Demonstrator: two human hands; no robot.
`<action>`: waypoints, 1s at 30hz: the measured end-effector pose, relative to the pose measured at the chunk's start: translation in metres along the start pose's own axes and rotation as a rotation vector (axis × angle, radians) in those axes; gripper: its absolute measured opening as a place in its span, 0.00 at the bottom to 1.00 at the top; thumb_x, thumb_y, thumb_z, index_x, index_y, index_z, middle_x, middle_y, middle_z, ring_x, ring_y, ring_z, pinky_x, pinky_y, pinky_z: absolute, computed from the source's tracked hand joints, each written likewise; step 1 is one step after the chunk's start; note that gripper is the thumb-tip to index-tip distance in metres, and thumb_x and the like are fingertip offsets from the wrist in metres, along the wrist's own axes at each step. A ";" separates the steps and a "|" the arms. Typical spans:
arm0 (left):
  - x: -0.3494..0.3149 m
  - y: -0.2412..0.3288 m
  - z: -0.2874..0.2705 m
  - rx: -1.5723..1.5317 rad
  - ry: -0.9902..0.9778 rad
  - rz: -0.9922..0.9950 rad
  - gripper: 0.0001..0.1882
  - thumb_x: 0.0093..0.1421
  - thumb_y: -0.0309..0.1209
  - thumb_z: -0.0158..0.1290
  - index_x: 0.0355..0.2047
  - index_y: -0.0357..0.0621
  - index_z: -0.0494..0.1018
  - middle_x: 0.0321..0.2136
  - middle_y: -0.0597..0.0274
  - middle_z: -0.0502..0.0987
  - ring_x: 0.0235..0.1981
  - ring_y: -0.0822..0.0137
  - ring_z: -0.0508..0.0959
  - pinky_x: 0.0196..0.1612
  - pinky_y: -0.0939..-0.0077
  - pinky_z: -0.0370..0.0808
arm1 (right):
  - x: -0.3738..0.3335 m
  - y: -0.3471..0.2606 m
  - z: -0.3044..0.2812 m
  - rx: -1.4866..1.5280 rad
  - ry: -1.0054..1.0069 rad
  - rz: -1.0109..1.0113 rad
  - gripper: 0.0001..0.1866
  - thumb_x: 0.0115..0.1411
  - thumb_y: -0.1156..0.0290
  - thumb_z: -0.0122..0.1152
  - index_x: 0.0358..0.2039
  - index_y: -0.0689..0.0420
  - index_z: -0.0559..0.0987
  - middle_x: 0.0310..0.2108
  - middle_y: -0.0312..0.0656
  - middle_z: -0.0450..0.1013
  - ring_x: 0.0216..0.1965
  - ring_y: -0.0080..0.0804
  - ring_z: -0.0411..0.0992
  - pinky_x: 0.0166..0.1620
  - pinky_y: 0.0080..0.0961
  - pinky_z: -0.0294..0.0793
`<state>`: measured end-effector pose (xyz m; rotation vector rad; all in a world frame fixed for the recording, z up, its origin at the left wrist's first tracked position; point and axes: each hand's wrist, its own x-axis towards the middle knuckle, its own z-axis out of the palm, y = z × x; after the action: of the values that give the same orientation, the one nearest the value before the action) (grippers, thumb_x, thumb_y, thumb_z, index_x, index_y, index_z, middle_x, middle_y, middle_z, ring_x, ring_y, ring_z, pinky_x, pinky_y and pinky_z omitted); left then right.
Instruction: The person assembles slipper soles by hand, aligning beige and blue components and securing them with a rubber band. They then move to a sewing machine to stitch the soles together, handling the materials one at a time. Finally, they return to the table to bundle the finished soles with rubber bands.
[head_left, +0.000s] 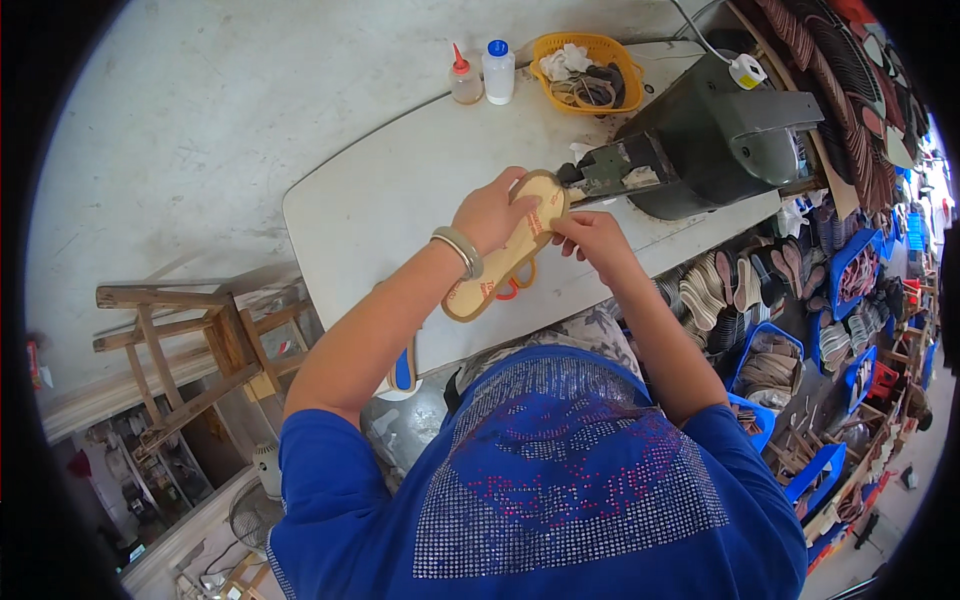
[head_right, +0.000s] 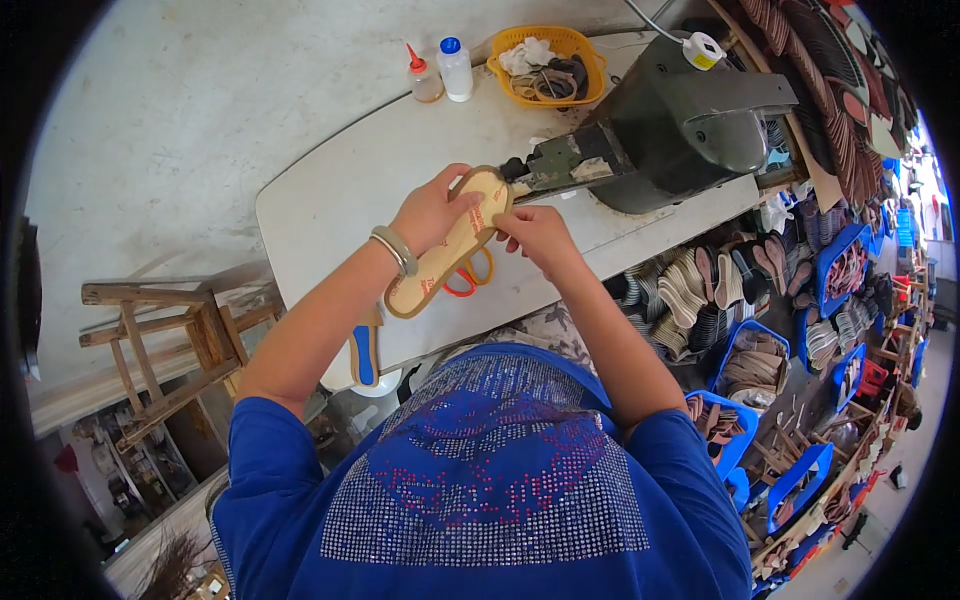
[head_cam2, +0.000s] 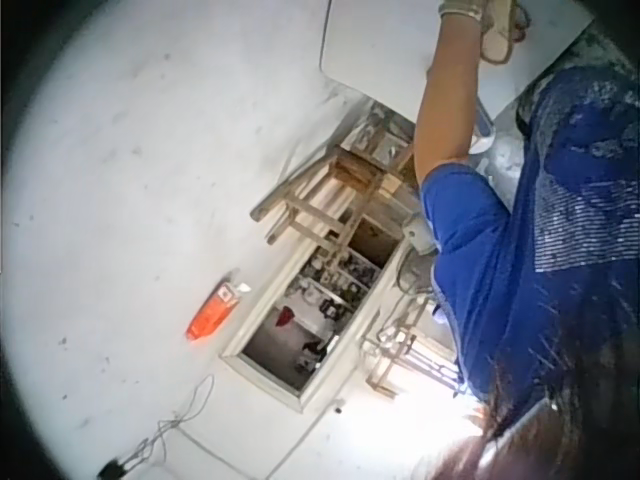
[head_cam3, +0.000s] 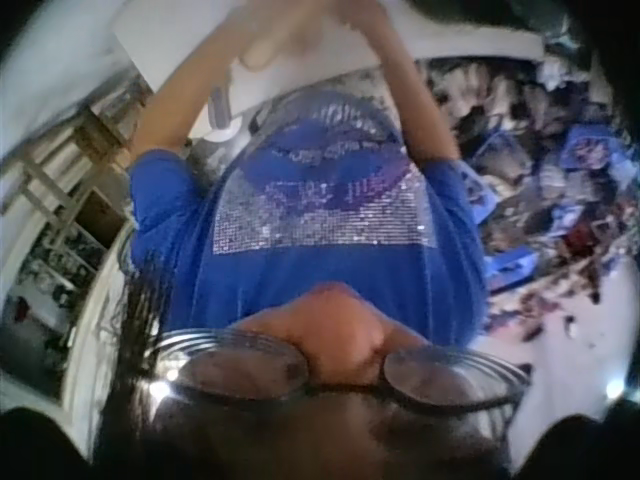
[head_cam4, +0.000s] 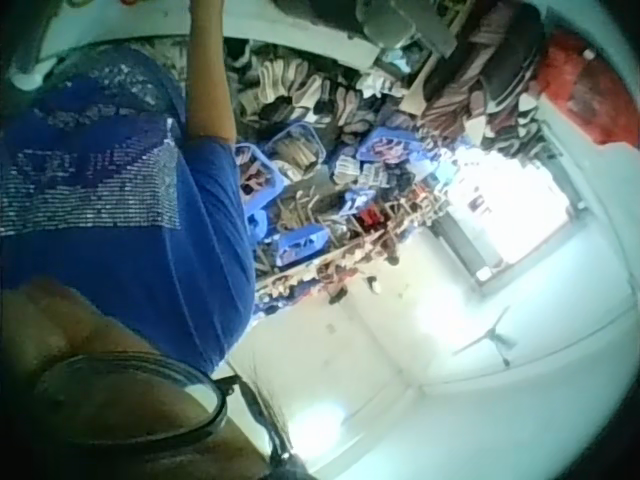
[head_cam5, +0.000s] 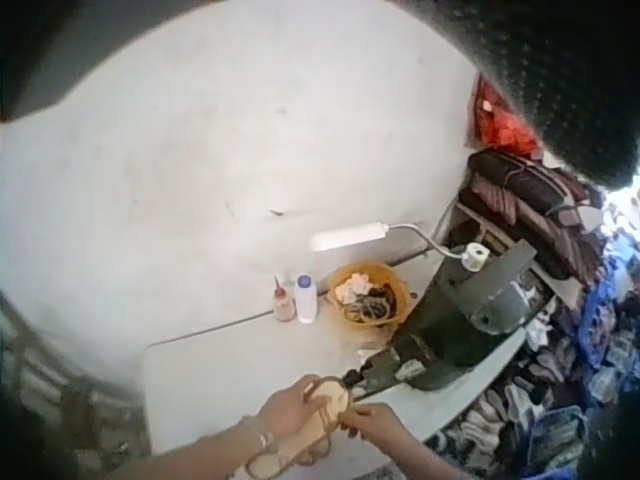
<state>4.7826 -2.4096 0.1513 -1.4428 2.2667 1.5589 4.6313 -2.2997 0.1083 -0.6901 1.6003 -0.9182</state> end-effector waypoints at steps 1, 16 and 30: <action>-0.001 0.000 0.002 0.024 0.024 0.020 0.23 0.60 0.43 0.49 0.53 0.48 0.63 0.30 0.46 0.78 0.30 0.52 0.79 0.36 0.62 0.74 | 0.000 0.000 -0.003 0.006 -0.014 0.000 0.15 0.55 0.60 0.58 0.26 0.61 0.79 0.22 0.35 0.74 0.21 0.19 0.69 0.24 0.18 0.65; -0.004 -0.007 0.026 0.067 0.277 0.091 0.30 0.60 0.47 0.48 0.54 0.38 0.60 0.29 0.44 0.78 0.30 0.51 0.79 0.34 0.63 0.75 | -0.044 0.032 0.024 0.355 -0.076 -0.015 0.15 0.62 0.68 0.53 0.46 0.62 0.73 0.34 0.35 0.74 0.33 0.19 0.72 0.36 0.19 0.71; 0.006 -0.009 0.022 0.027 0.407 0.031 0.29 0.58 0.47 0.50 0.48 0.33 0.61 0.29 0.45 0.78 0.31 0.52 0.79 0.34 0.64 0.75 | -0.029 0.022 0.016 0.486 0.013 -0.049 0.12 0.62 0.69 0.54 0.42 0.64 0.75 0.29 0.34 0.74 0.26 0.16 0.71 0.30 0.15 0.71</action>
<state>4.7764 -2.3977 0.1313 -1.8713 2.5146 1.3328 4.6539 -2.2674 0.1033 -0.3816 1.3011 -1.2904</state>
